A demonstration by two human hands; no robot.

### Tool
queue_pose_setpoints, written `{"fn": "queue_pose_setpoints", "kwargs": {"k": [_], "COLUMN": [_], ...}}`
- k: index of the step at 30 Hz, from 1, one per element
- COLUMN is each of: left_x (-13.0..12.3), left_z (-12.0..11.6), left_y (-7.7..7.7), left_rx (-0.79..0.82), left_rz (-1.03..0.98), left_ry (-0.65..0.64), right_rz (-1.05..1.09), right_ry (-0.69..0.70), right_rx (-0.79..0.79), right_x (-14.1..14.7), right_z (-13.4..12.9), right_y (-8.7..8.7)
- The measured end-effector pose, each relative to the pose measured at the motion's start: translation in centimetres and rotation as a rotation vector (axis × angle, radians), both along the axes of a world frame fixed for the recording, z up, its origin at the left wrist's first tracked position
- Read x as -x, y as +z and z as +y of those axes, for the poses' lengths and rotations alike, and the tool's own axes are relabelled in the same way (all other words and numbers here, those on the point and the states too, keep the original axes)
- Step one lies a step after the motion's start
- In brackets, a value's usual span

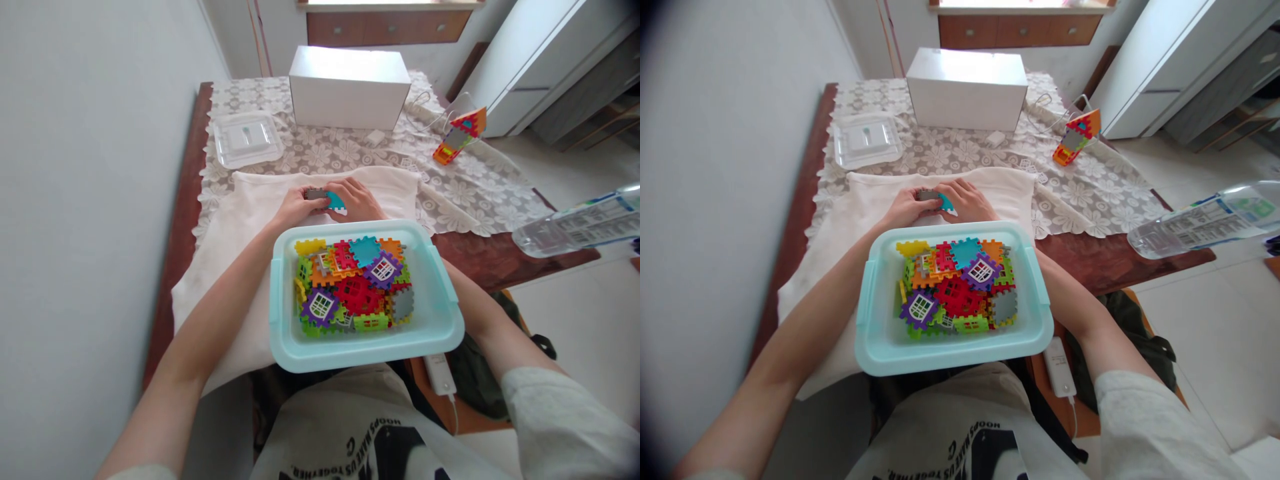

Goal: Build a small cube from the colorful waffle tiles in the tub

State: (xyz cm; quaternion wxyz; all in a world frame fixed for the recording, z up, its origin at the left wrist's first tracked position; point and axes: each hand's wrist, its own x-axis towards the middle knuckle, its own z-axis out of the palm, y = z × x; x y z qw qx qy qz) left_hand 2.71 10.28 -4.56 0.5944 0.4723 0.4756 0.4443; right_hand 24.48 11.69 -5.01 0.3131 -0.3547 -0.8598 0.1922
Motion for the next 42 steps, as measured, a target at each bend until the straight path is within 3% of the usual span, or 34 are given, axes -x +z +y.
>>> {"fn": "queue_pose_setpoints", "kwargs": {"k": [5,10,15,23,31,42], "left_x": [0.0,0.3,0.4,0.2,-0.1,-0.6], "left_z": [0.0,0.4,0.8,0.3,-0.2,-0.2], "left_y": [-0.5,-1.2,-1.8,-1.6,-1.0,-0.7], "left_rx": [-0.043,-0.052,-0.098,-0.136,-0.089,-0.065], "left_rz": [-0.074,-0.133,-0.104,-0.020,0.020,0.007], "left_ry": [-0.005,0.006,-0.026,0.043,0.017,-0.008], "right_rz": [0.047,0.292,0.252,0.119,-0.120,-0.260], "right_ry": [-0.046,-0.097,-0.028,-0.102,-0.164,-0.265], "right_rx": [0.129,0.286,0.480,0.403,0.273,0.210], "right_x": [-0.6,-0.8,-0.7,-0.1,0.2,0.2], "right_z": [-1.1,-0.4,-0.1,-0.2,-0.1,-0.8], "right_y": [0.8,-0.4,-1.2,-0.7,-0.2,0.2]}}
